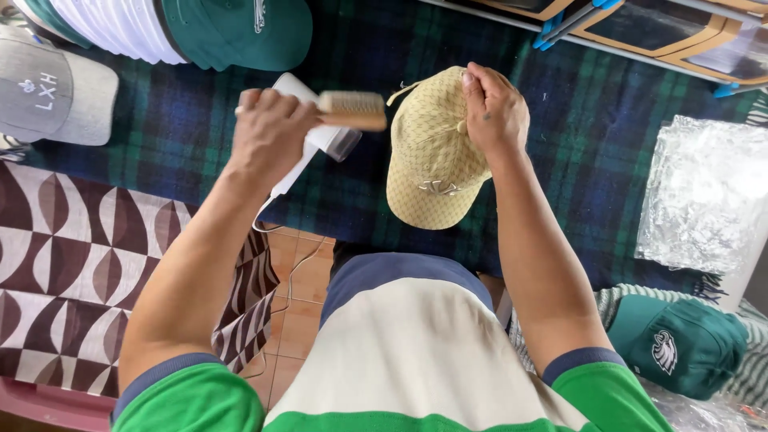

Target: The person uses a brush to clean a beige baseball cap, focusing on the crown and brim. The person holds the cap with one hand while brushing with the other, rotating the cap to access different areas. A hairdryer and other caps are visible on the table.

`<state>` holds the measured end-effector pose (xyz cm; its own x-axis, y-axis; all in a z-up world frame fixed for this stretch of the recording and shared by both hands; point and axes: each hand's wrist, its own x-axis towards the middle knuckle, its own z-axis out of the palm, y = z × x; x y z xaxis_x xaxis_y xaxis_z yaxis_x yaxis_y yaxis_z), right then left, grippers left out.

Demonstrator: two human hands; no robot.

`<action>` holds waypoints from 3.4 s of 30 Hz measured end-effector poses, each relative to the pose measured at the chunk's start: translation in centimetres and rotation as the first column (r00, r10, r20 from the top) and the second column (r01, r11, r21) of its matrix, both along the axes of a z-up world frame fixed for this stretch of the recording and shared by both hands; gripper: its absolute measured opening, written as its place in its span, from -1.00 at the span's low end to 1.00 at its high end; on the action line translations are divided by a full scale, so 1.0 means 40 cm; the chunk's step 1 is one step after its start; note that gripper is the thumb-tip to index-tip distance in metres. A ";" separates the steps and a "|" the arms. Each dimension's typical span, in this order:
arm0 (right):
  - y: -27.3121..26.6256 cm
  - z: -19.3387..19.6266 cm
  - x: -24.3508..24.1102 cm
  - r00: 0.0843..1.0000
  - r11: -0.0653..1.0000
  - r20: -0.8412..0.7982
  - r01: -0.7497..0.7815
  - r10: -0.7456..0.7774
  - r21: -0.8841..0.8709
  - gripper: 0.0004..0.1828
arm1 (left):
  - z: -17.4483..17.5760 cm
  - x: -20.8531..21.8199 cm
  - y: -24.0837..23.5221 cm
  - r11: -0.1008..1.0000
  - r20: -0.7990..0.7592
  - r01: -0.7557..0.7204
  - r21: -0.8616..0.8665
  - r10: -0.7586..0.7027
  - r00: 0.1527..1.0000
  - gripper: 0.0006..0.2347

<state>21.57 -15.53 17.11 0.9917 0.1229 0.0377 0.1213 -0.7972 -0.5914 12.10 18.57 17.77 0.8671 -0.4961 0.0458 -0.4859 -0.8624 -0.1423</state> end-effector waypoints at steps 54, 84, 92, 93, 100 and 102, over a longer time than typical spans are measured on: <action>-0.055 0.020 0.027 0.969 0.948 -0.209 0.182 -0.129 0.260 -0.64 | 0.065 -0.023 -0.304 0.359 -0.461 -0.598 -0.716 0.399 0.792 -0.69; -0.046 0.039 0.022 0.880 0.842 -0.417 0.391 -0.225 0.371 -0.57 | 0.108 0.188 -0.287 0.707 -0.395 -0.308 -0.637 0.043 0.917 -0.71; -0.063 0.028 0.019 0.862 0.807 -0.444 0.434 -0.244 0.400 -0.59 | -0.199 0.267 -0.190 0.718 -0.635 -0.623 -0.311 0.331 0.698 -0.77; -0.054 0.033 0.020 0.863 0.806 -0.444 0.433 -0.242 0.403 -0.59 | -0.127 0.270 -0.206 0.719 -0.633 -0.623 -0.309 0.334 0.699 -0.77; -0.057 0.026 0.008 0.872 0.831 -0.402 0.430 -0.280 0.354 -0.65 | 0.087 0.250 -0.287 0.755 -0.414 -0.403 -0.517 0.191 0.890 -0.79; -0.069 0.033 0.005 0.878 0.818 -0.390 0.429 -0.278 0.382 -0.64 | 0.085 0.266 -0.284 0.791 -0.408 -0.436 -0.430 0.260 0.875 -0.77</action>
<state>21.79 -18.30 18.43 0.9313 -0.1937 -0.3085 -0.3616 -0.3886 -0.8475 22.76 7.22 21.16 0.9845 -0.1415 -0.1037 -0.0796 -0.8871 0.4547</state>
